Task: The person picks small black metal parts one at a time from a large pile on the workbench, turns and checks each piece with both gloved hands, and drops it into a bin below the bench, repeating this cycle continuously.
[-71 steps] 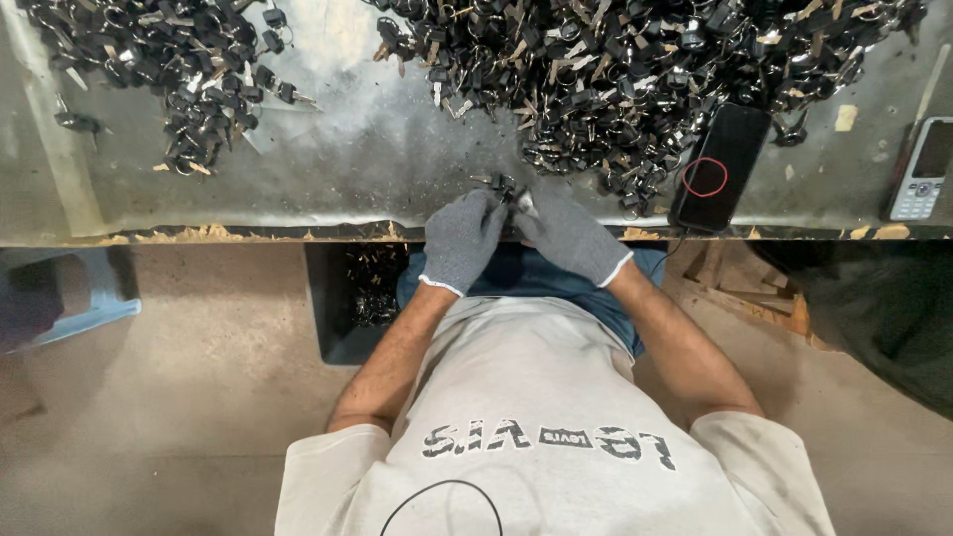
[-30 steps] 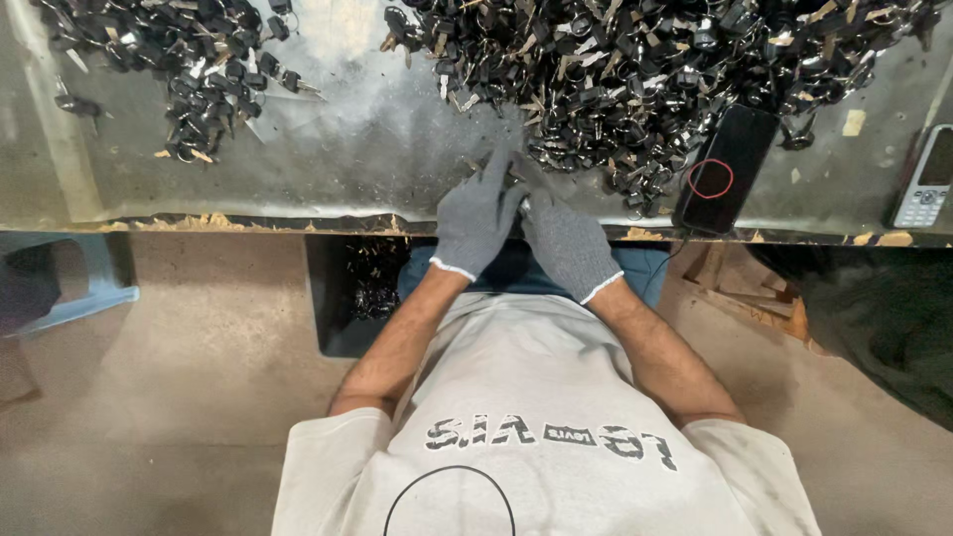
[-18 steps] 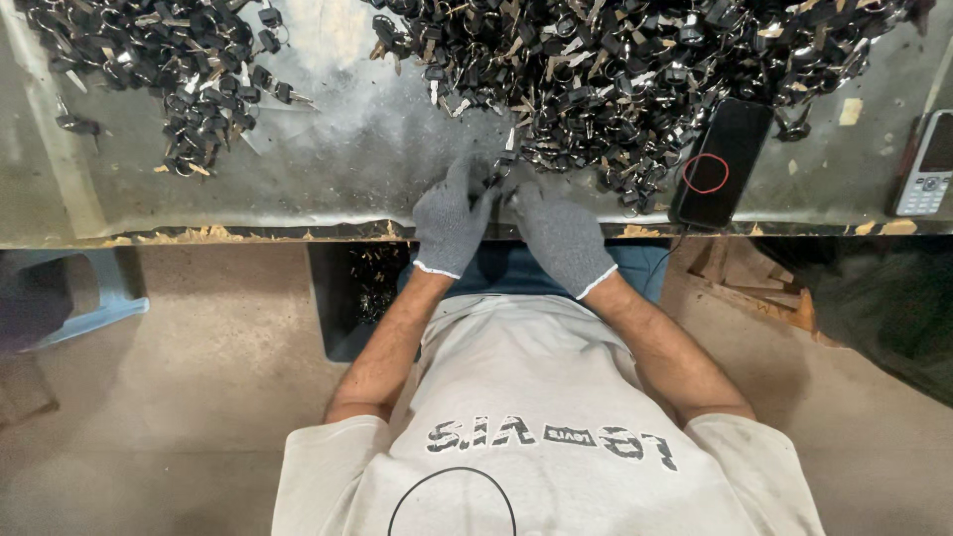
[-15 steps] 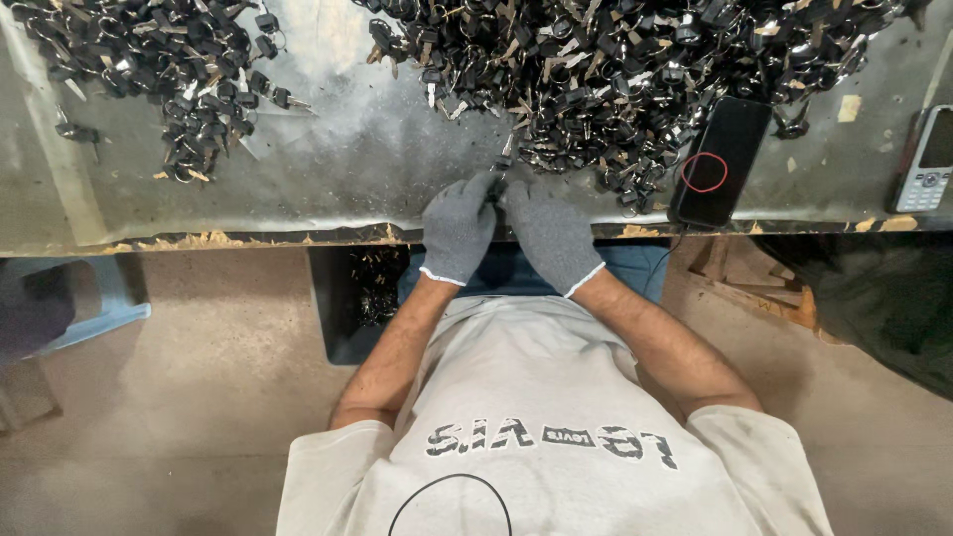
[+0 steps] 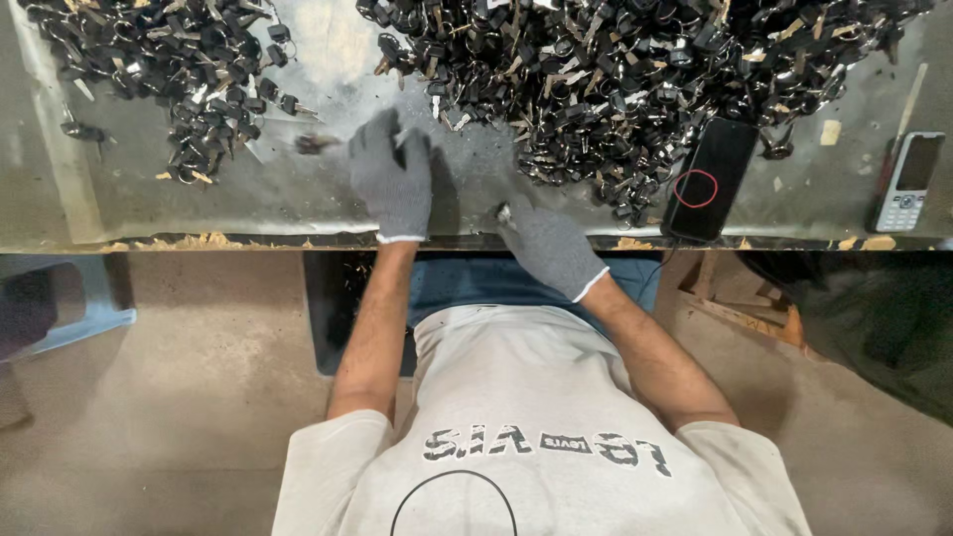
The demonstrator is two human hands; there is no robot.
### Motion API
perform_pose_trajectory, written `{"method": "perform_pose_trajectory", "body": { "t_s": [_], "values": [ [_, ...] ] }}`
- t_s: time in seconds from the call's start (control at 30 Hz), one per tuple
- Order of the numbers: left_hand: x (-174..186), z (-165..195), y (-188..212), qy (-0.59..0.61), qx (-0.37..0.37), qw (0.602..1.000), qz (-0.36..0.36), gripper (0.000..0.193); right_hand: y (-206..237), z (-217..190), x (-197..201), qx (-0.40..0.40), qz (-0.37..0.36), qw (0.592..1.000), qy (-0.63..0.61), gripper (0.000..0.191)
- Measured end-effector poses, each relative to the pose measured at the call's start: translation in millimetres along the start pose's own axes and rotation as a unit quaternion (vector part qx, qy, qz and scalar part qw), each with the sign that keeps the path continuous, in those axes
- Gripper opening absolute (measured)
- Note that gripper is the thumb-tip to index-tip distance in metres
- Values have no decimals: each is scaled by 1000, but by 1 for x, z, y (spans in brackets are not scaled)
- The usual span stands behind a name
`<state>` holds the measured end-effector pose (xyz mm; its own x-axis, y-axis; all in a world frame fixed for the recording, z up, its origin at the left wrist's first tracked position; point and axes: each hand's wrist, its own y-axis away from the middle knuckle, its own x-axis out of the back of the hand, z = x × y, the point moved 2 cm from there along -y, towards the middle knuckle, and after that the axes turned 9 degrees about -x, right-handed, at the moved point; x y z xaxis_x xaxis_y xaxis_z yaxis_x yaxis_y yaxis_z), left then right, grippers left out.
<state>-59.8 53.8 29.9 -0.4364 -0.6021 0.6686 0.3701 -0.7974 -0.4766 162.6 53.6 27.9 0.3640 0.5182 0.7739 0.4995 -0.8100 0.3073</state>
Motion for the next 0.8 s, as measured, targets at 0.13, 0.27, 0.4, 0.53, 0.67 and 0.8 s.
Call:
{"method": "perform_pose_trajectory", "body": {
  "t_s": [0.13,0.27,0.4,0.53,0.67,0.8],
  "values": [
    [-26,6,-28,-75,-106,988,-88,22,3,-3,-10,-19,-10,1000,2,33],
    [-28,9,-32,-45,-37,986,-154,27,7,8,-13,-54,-34,998,15,34],
    [-17,32,15,138,173,919,-327,30,11,14,-19,54,-8,998,-34,62],
    [-10,52,56,75,-115,945,-298,31,7,23,-25,37,-36,996,73,30],
    [-19,32,66,-18,-151,924,-351,25,6,26,-12,40,52,992,110,37],
    [-23,22,64,30,-148,933,-325,31,0,17,0,155,77,973,155,40]
  ]
}}
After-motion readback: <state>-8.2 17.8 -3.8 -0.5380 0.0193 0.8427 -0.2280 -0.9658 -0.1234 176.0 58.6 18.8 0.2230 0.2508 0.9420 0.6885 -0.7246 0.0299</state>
